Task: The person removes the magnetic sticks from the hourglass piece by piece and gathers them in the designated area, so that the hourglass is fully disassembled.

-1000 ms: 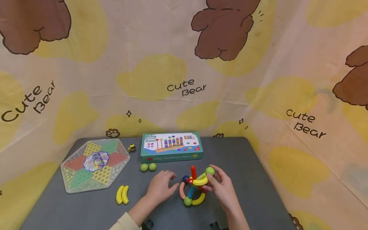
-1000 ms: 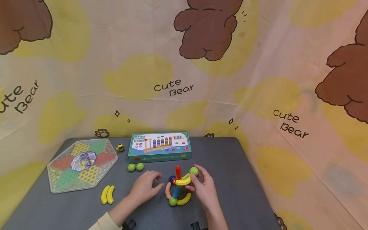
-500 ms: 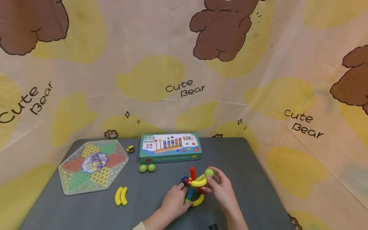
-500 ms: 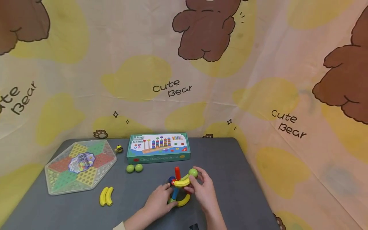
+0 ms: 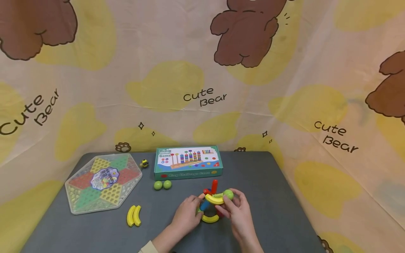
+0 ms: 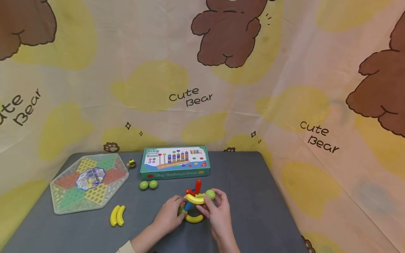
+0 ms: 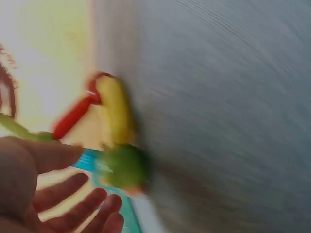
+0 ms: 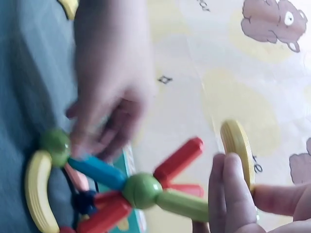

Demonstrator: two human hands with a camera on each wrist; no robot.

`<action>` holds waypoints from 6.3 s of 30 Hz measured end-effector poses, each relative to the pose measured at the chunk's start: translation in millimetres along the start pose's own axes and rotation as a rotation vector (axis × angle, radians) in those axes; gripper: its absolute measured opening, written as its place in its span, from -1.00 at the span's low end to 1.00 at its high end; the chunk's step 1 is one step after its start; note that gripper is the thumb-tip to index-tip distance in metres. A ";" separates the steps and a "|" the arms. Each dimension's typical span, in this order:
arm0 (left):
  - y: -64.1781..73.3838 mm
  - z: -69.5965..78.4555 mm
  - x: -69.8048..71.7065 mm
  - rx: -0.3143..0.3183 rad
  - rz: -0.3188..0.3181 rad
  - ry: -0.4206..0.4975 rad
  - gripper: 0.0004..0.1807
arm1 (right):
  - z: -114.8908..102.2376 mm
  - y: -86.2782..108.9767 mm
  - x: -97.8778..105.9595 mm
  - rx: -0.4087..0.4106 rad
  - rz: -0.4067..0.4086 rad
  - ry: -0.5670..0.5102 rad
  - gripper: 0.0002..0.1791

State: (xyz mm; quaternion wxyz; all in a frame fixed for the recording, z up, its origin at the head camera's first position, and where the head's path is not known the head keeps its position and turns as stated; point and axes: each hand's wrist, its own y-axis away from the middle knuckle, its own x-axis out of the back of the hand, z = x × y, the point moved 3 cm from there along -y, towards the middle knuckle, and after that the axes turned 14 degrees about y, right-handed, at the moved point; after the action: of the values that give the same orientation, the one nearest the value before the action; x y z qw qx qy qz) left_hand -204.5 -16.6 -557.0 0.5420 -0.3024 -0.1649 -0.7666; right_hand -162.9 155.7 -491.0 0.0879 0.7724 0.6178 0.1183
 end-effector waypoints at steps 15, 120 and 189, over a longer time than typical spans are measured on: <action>20.0 63.1 47.7 0.184 0.100 0.811 -0.60 | 4.8 12.0 -17.3 0.037 0.040 -0.006 -0.43; 68.1 -119.5 138.2 0.092 -0.034 -0.277 -0.19 | 56.1 -84.2 -4.6 0.315 -0.031 1.066 -0.85; 22.8 11.5 68.6 -0.040 0.106 0.259 -0.43 | 58.8 -82.2 13.5 0.040 -0.229 1.003 -0.72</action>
State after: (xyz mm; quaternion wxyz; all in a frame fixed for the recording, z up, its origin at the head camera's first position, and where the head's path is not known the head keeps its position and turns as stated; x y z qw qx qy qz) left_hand -195.8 -68.2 -505.8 0.5924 -0.2197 -0.0621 -0.7726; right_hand -219.7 187.6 -569.4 -0.2216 0.5496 0.6666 0.4522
